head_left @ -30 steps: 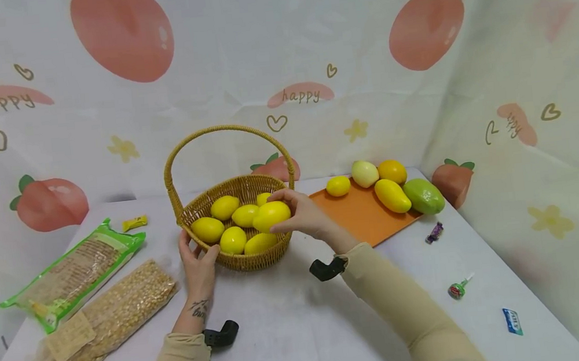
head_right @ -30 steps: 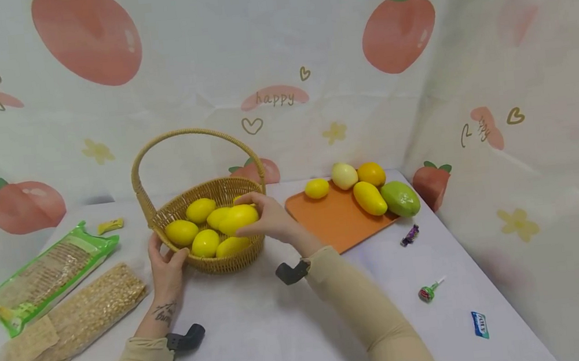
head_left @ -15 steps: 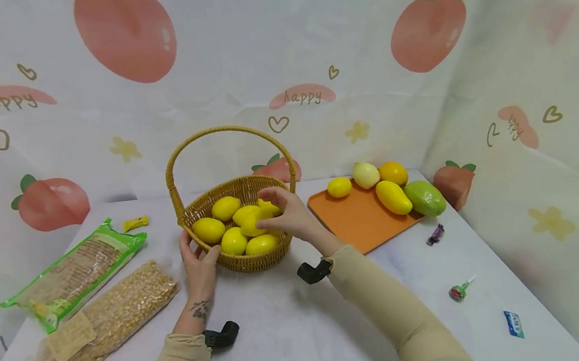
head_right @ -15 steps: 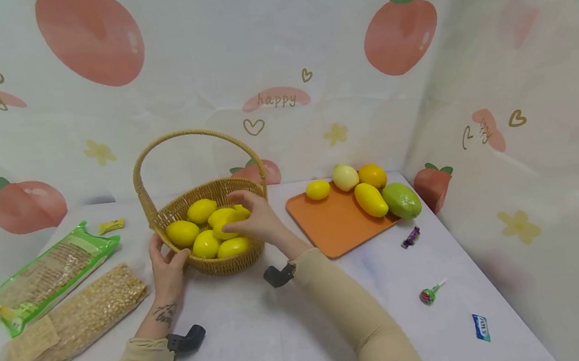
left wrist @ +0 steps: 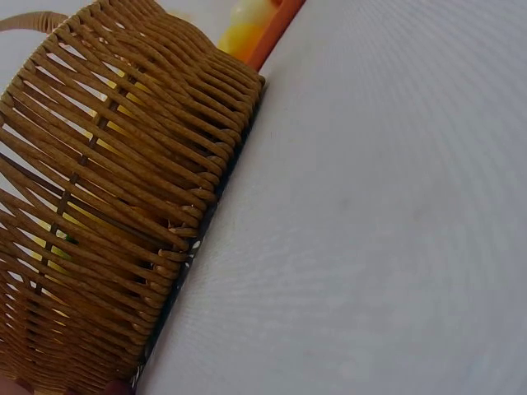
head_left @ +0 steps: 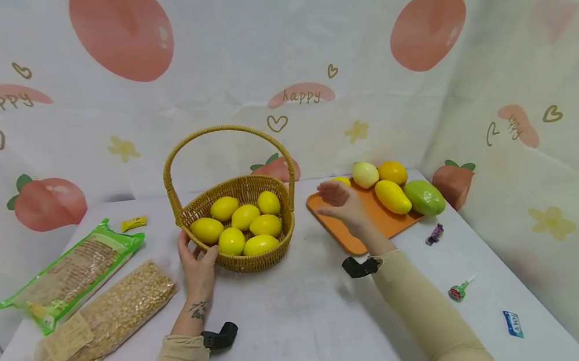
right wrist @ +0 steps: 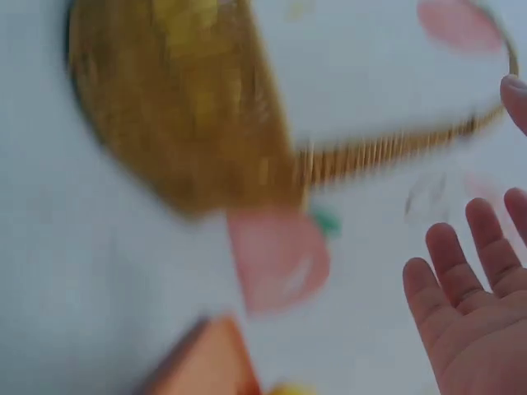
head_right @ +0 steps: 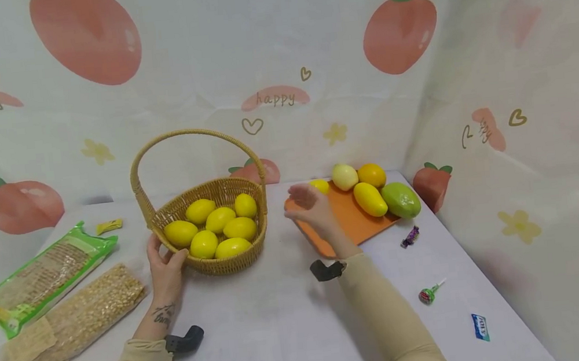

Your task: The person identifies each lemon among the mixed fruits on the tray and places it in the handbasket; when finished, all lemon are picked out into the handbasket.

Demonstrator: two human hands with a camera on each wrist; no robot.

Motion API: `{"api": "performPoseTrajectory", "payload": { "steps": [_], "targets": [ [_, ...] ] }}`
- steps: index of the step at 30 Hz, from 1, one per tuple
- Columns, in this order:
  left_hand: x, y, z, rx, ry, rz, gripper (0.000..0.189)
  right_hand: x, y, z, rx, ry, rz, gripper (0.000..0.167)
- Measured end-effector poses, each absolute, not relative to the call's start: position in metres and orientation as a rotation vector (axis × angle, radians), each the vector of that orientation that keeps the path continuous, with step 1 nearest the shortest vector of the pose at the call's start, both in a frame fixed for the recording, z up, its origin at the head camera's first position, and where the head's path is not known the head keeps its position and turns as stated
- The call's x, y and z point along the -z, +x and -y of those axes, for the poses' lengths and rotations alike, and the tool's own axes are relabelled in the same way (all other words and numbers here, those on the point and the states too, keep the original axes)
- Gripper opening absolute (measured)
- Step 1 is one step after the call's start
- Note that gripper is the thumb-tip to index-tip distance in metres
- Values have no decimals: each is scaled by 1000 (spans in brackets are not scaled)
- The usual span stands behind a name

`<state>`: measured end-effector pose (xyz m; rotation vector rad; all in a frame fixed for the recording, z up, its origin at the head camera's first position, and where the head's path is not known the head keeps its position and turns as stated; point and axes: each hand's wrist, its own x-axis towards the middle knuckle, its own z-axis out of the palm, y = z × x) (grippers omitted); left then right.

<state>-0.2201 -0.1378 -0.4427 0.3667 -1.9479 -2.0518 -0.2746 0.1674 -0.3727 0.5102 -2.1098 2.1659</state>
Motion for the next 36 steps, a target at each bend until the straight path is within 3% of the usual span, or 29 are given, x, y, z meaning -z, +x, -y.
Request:
{"api": "performPoseTrajectory", "payload": {
  "steps": [8,15,27,36],
  "targets": [
    [444,-220,138,2052,363,1960,84,398,-333,-209,-2059,115,2219,52],
    [444,-219,138,2062,362,1974,85,408,-355,-221,-2012,-131,2346,61],
    [443,-217,137,2042,362,1990,84,420,-377,-215,-1784,-205,2595,72],
    [443,-219,137,2037,359,1978,83,426,-384,-201,-1717,-245,2734,68]
  ]
}}
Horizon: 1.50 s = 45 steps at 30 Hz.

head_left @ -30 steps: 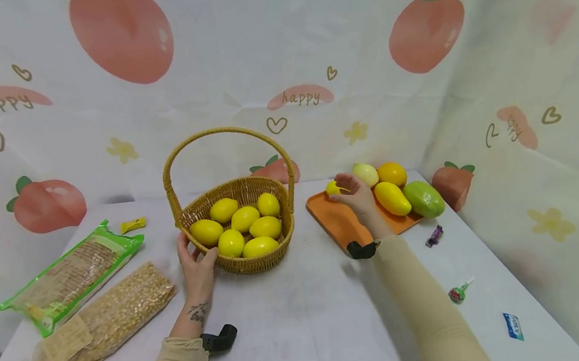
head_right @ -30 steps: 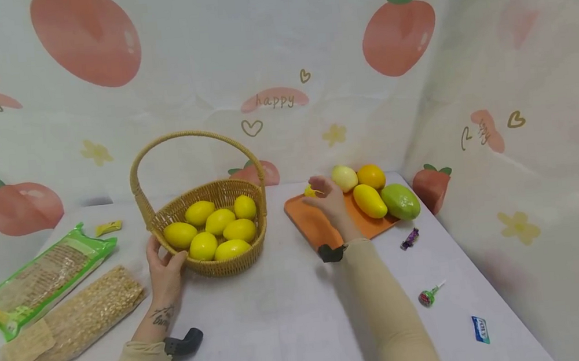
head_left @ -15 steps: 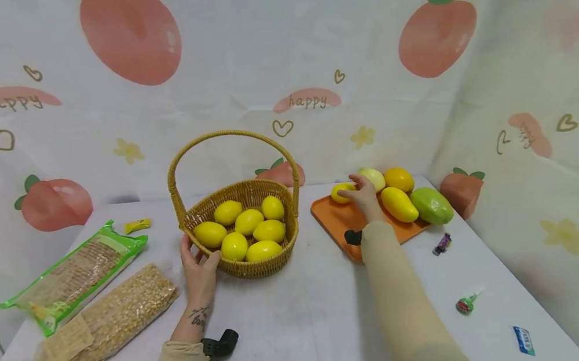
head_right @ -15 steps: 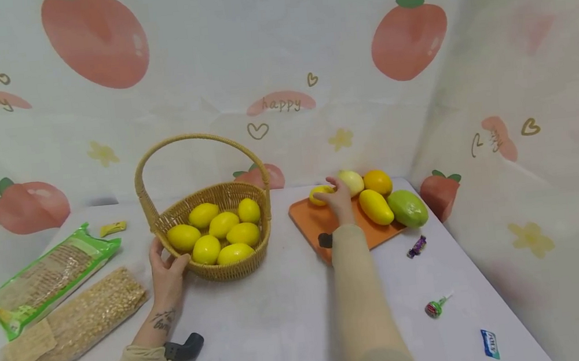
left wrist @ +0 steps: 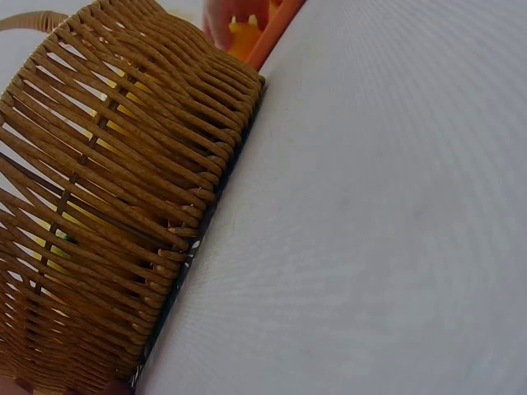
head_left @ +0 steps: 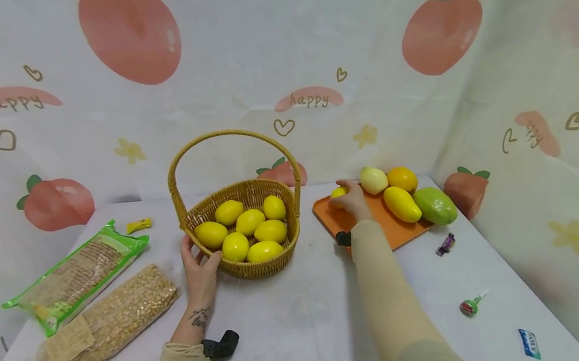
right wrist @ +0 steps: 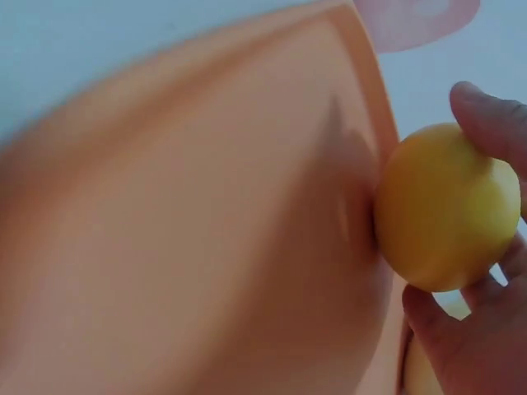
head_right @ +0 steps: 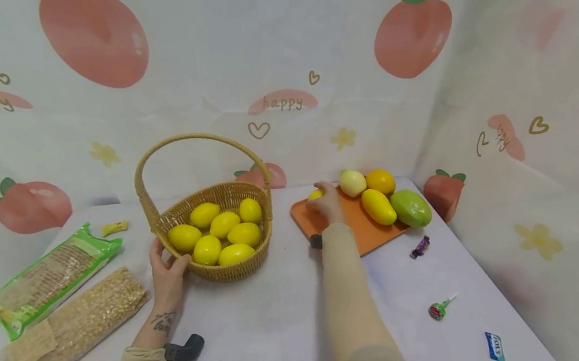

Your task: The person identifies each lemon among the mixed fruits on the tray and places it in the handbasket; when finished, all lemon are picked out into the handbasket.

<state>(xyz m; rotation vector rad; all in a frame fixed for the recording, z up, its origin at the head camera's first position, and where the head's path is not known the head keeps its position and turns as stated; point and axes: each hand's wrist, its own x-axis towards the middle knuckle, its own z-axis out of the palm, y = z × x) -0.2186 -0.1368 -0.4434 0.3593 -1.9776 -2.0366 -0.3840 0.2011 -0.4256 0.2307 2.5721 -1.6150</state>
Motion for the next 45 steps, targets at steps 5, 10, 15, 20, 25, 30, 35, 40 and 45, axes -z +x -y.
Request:
{"api": "performPoseTrajectory", "payload": {
  "steps": [5,10,15,20,25,30,35,40,45],
  "targets": [
    [442,-218,137,2035,351,1987,84,426,-379,-200,1612,241,-2564,71],
    [441,-219,137,2032,340,1985,84,418,-371,-201,1788,225,-2494,72],
    [441,-221,138,2028,323,1986,84,396,-364,-200,2044,-11,-2332,70],
    [440,-222,139,2038,324,1969,84,370,-345,-194,2115,-245,-2243,67],
    [438,-223,139,2032,314,1966,83,355,-311,-184,2185,-483,-2151,65],
    [439,-224,140,2031,315,1962,83,361,-278,-169,2180,-644,-2002,65],
    [440,-222,141,2036,336,1957,84,374,-262,-141,2119,-764,-1905,69],
    [442,-220,141,2039,340,1959,84,381,-265,-102,2044,-808,-1885,66],
    [444,-218,140,2034,341,1970,84,377,-275,-71,2008,-755,-1921,65]
  ]
}}
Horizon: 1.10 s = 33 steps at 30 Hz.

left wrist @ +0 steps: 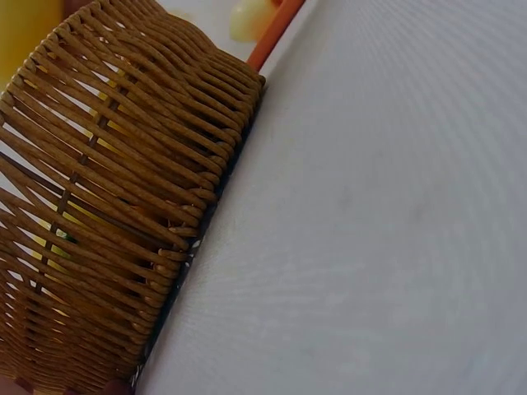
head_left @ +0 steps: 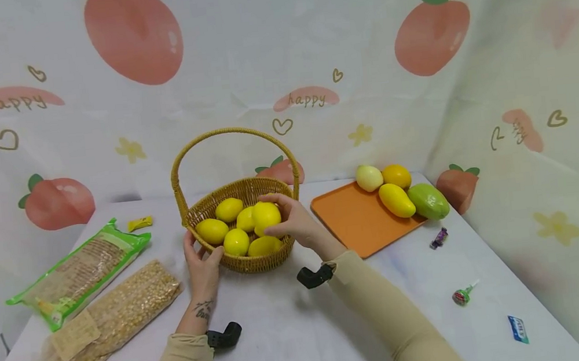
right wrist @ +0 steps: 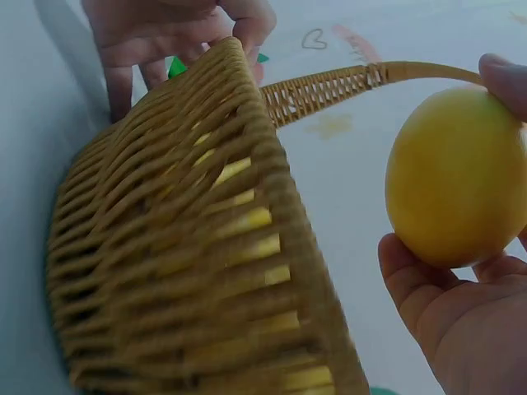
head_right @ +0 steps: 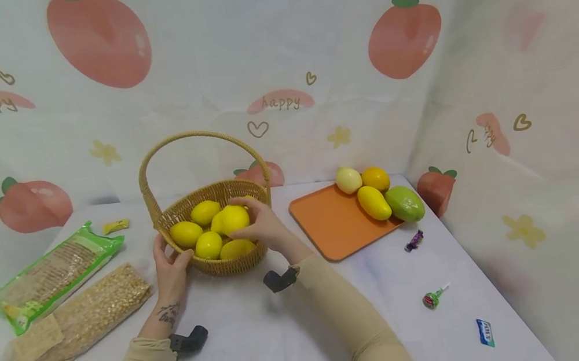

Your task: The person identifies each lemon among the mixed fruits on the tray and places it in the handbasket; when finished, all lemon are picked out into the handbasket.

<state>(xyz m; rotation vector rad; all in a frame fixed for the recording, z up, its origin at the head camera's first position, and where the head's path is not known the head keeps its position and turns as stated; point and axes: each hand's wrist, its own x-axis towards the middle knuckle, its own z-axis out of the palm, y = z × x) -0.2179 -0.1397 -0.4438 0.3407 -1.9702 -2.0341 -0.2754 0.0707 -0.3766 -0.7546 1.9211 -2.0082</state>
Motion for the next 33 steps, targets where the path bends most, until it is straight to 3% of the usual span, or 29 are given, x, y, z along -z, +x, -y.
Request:
{"api": "performPoseTrajectory", "payload": {
  "steps": [10,33],
  "targets": [
    [445,-221,136,2047,314,1971,84,373,-279,-63,2178,-748,-1874,58],
    [443,-223,142,2033,314,1974,83,381,-270,-114,2494,-799,-1718,46]
  ]
}}
